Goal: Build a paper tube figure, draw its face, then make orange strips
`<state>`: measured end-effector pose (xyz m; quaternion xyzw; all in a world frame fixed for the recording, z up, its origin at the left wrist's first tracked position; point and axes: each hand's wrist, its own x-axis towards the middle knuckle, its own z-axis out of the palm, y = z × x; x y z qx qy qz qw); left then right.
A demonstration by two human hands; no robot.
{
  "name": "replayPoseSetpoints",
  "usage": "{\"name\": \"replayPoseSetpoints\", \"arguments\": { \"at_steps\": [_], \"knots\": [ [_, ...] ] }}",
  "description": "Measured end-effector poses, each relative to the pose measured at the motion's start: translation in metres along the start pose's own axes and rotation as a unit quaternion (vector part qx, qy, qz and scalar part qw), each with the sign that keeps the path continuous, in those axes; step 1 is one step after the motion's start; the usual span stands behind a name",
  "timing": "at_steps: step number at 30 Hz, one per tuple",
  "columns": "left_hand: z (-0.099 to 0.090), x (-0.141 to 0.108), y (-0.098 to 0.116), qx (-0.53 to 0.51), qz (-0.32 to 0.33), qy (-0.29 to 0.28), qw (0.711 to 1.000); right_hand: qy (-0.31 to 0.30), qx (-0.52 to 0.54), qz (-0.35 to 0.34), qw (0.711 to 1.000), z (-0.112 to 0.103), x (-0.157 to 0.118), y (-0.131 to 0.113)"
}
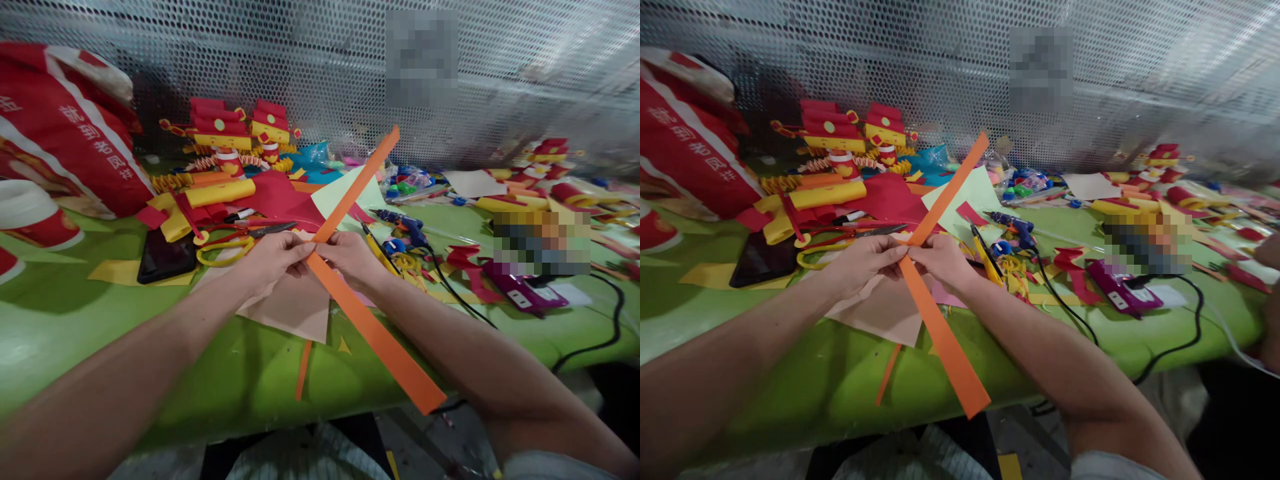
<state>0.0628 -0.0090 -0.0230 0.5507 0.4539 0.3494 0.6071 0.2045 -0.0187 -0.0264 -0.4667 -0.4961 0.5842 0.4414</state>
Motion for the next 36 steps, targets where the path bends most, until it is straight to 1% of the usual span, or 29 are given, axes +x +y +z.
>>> {"name": "replayPoseSetpoints", "arguments": {
  "at_steps": [5, 10, 13, 16, 19, 22, 25, 28, 32, 36],
  "knots": [
    [0.000, 0.000, 0.000, -0.016, 0.022, 0.001, 1.000, -0.024, 0.021, 0.005, 0.999, -0.005, 0.001, 0.002],
    [-0.005, 0.002, -0.001, 0.003, 0.031, -0.018, 0.999, -0.077, 0.060, 0.026, 0.995, -0.015, 0.009, 0.009],
    [-0.007, 0.003, 0.000, 0.013, 0.021, -0.028, 0.999, -0.065, 0.062, 0.054, 0.994, -0.018, 0.011, 0.009],
    [-0.007, 0.002, 0.001, 0.026, 0.006, -0.020, 0.999, -0.056, 0.047, 0.074, 0.995, -0.018, 0.009, 0.007],
    [-0.005, 0.001, 0.004, 0.050, -0.012, 0.001, 0.999, -0.088, 0.023, 0.077, 0.993, -0.018, 0.008, 0.007],
    [-0.003, 0.000, 0.006, 0.062, -0.034, 0.003, 0.998, -0.114, 0.004, 0.072, 0.991, -0.019, 0.008, 0.008],
    [-0.002, -0.001, 0.007, 0.043, -0.052, -0.005, 0.998, -0.100, -0.016, 0.077, 0.992, -0.019, 0.009, 0.007],
    [-0.003, 0.000, 0.005, 0.020, -0.056, -0.009, 0.998, -0.087, -0.018, 0.062, 0.994, -0.019, 0.009, 0.006],
    [-0.007, 0.002, 0.005, 0.032, -0.043, -0.025, 0.998, -0.068, -0.041, 0.027, 0.997, -0.019, 0.009, 0.007],
    [-0.012, 0.003, 0.007, 0.063, -0.017, -0.041, 0.997, -0.057, -0.034, -0.001, 0.998, -0.018, 0.008, 0.004]
  ]
}}
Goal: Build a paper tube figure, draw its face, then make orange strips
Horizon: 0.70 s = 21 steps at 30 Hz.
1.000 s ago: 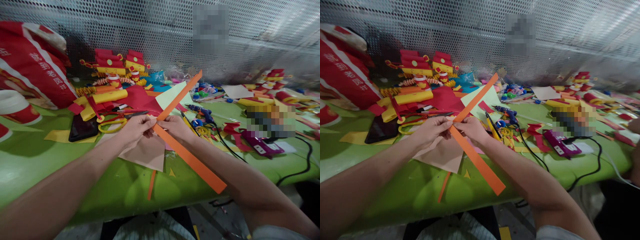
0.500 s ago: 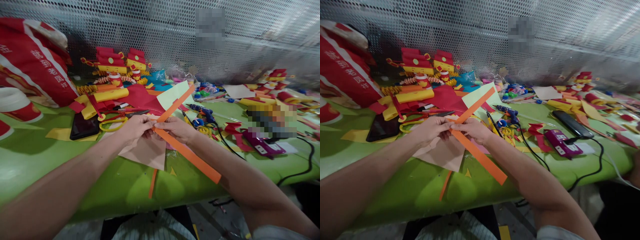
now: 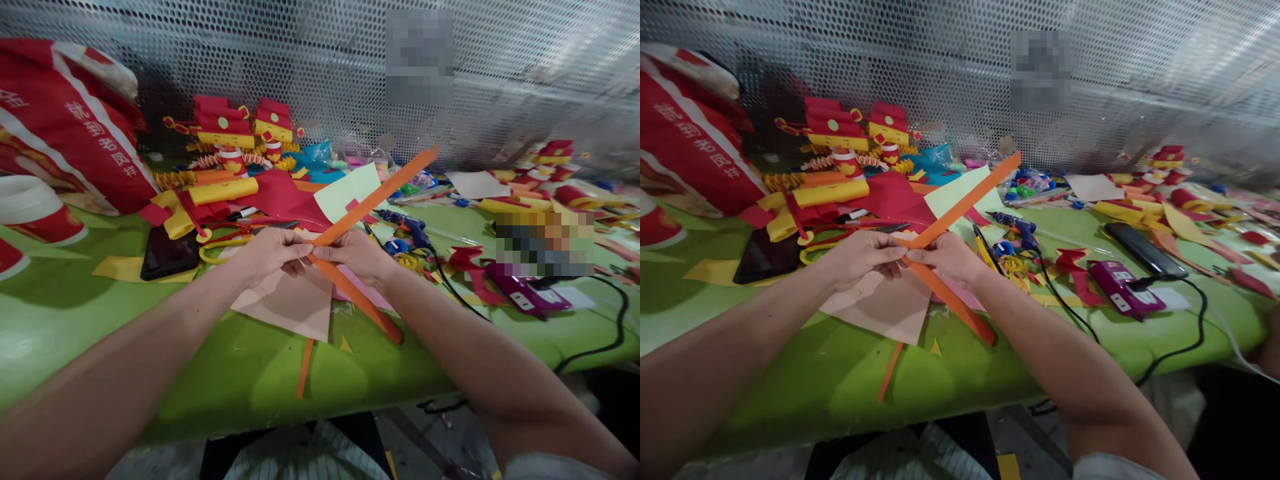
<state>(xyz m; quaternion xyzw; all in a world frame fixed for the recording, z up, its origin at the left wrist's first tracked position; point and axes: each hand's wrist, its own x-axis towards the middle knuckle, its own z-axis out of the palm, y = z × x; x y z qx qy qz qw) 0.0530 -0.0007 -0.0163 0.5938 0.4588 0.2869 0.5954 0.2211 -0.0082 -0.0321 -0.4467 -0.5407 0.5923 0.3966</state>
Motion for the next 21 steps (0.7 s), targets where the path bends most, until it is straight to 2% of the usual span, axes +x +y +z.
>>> {"name": "replayPoseSetpoints", "arguments": {
  "at_steps": [3, 7, 10, 12, 15, 17, 19, 21],
  "knots": [
    [-0.002, -0.002, 0.002, 0.027, 0.032, 0.011, 0.999, -0.006, -0.010, -0.012, 1.000, -0.001, -0.001, -0.005],
    [0.000, -0.004, 0.003, 0.035, 0.066, 0.053, 0.996, -0.008, -0.032, -0.051, 0.998, -0.006, -0.001, -0.007],
    [0.004, -0.005, 0.003, 0.041, 0.074, 0.088, 0.993, 0.023, -0.061, -0.096, 0.993, -0.009, -0.001, -0.007],
    [0.006, -0.005, 0.002, 0.038, 0.073, 0.107, 0.991, 0.062, -0.125, -0.130, 0.982, -0.008, -0.002, -0.006],
    [0.009, -0.006, 0.000, 0.021, 0.075, 0.135, 0.988, 0.122, -0.248, -0.189, 0.942, -0.006, -0.004, -0.003],
    [0.011, -0.006, -0.002, 0.003, 0.076, 0.150, 0.986, 0.146, -0.334, -0.267, 0.892, -0.005, -0.006, 0.000],
    [0.013, -0.005, -0.004, -0.031, 0.078, 0.164, 0.983, 0.146, -0.407, -0.362, 0.826, -0.006, -0.007, 0.003],
    [0.016, -0.005, -0.006, -0.077, 0.080, 0.172, 0.979, 0.128, -0.437, -0.414, 0.788, -0.006, -0.007, 0.006]
  ]
}}
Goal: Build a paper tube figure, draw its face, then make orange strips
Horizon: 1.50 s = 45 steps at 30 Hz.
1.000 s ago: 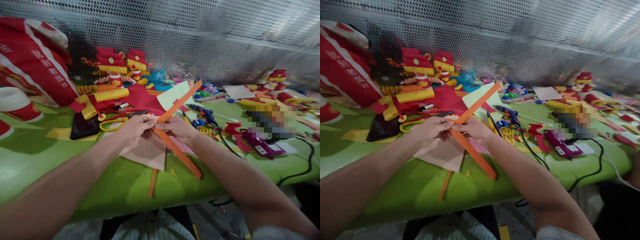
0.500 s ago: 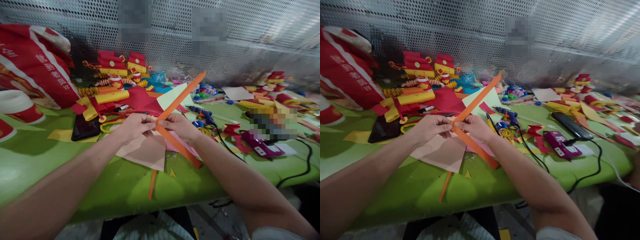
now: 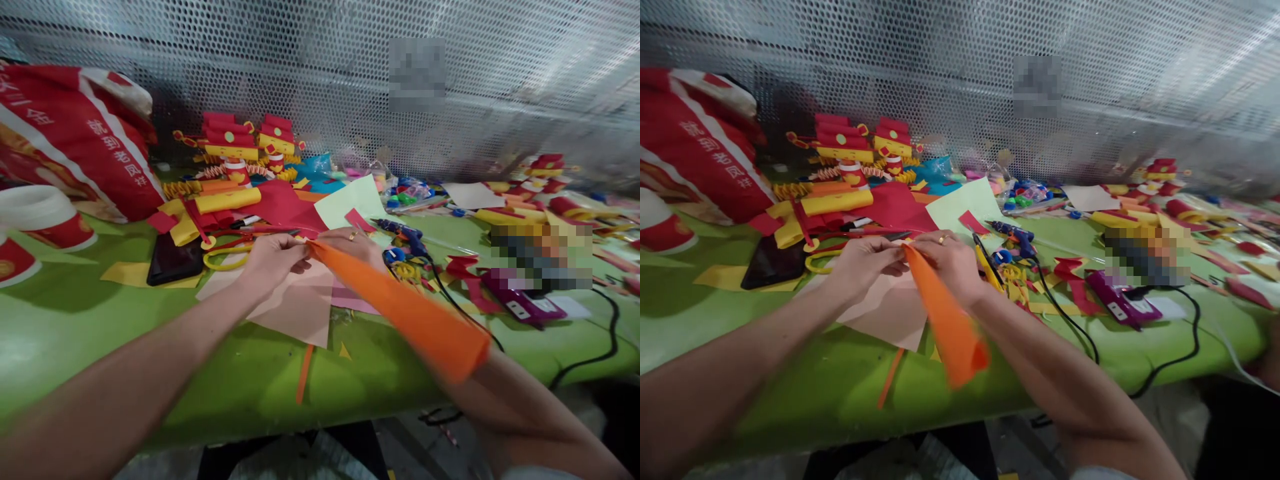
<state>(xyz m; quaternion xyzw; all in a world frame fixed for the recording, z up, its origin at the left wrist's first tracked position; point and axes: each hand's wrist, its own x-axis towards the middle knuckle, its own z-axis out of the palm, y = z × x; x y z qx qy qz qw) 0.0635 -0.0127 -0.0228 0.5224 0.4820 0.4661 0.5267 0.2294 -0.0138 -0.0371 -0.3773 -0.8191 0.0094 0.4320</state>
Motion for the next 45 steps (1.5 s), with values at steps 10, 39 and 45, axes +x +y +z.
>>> {"name": "replayPoseSetpoints", "arguments": {
  "at_steps": [10, 39, 45],
  "knots": [
    [0.006, -0.003, 0.001, -0.124, -0.002, 0.028, 0.992, 0.041, -0.231, -0.129, 0.964, 0.006, -0.003, -0.012],
    [0.001, -0.002, 0.001, -0.170, 0.004, -0.031, 0.985, -0.040, -0.057, 0.042, 0.997, -0.002, 0.005, -0.012],
    [0.000, -0.007, 0.008, -0.114, 0.005, -0.043, 0.993, -0.034, 0.130, 0.205, 0.969, -0.018, 0.015, -0.011]
  ]
}}
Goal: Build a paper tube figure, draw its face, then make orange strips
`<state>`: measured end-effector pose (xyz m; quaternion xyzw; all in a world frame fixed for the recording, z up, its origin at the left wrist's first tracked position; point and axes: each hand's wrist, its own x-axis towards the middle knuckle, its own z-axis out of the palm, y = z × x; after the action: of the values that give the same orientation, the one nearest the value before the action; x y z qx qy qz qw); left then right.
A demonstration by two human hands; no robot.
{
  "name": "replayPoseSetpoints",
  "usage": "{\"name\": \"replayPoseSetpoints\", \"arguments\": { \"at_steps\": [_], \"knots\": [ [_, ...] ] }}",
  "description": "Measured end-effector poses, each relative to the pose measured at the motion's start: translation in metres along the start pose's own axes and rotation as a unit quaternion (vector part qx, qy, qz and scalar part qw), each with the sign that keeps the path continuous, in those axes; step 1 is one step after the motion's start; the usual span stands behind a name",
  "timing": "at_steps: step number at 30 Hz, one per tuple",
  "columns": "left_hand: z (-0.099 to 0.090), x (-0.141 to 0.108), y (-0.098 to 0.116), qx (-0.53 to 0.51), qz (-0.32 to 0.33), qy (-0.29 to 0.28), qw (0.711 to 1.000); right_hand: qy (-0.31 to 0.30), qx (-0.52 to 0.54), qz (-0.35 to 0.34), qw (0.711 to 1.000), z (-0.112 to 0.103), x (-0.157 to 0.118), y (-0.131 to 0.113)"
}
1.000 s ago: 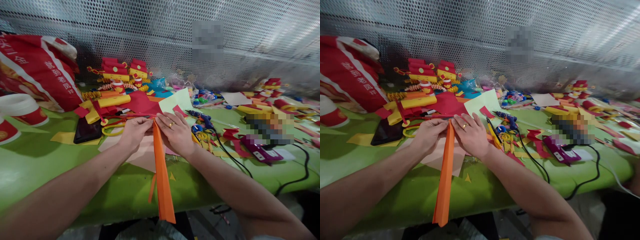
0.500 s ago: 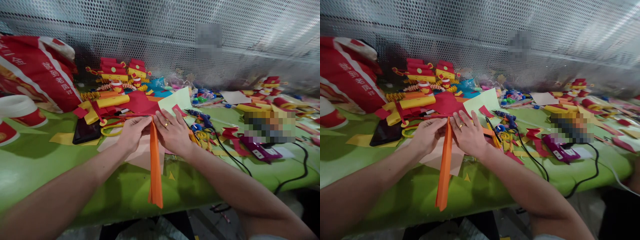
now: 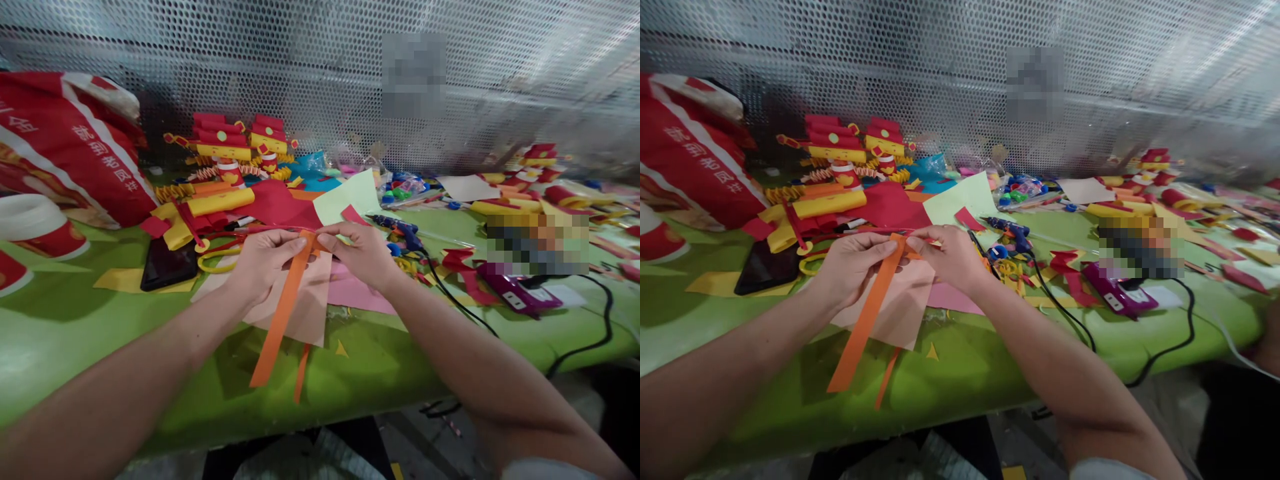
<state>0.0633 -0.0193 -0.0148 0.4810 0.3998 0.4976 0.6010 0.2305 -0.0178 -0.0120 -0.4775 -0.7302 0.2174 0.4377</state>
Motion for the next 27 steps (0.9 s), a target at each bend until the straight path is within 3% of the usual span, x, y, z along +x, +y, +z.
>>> {"name": "replayPoseSetpoints", "arguments": {
  "at_steps": [7, 13, 19, 22, 27],
  "knots": [
    [0.001, -0.003, -0.001, 0.004, -0.013, -0.035, 0.999, -0.025, 0.086, 0.051, 0.995, 0.001, 0.002, -0.008],
    [0.002, -0.005, 0.000, 0.008, -0.012, -0.034, 0.999, -0.033, 0.072, 0.042, 0.996, 0.001, 0.003, -0.009],
    [0.005, -0.005, 0.004, 0.103, 0.006, 0.017, 0.994, -0.013, -0.066, -0.040, 0.997, 0.005, 0.003, -0.011],
    [0.005, -0.004, 0.006, 0.124, -0.006, 0.012, 0.992, -0.004, -0.146, -0.078, 0.986, 0.009, 0.004, -0.009],
    [0.002, -0.001, 0.010, 0.061, -0.036, 0.010, 0.997, 0.119, -0.203, -0.190, 0.953, 0.007, -0.006, -0.012]
  ]
}}
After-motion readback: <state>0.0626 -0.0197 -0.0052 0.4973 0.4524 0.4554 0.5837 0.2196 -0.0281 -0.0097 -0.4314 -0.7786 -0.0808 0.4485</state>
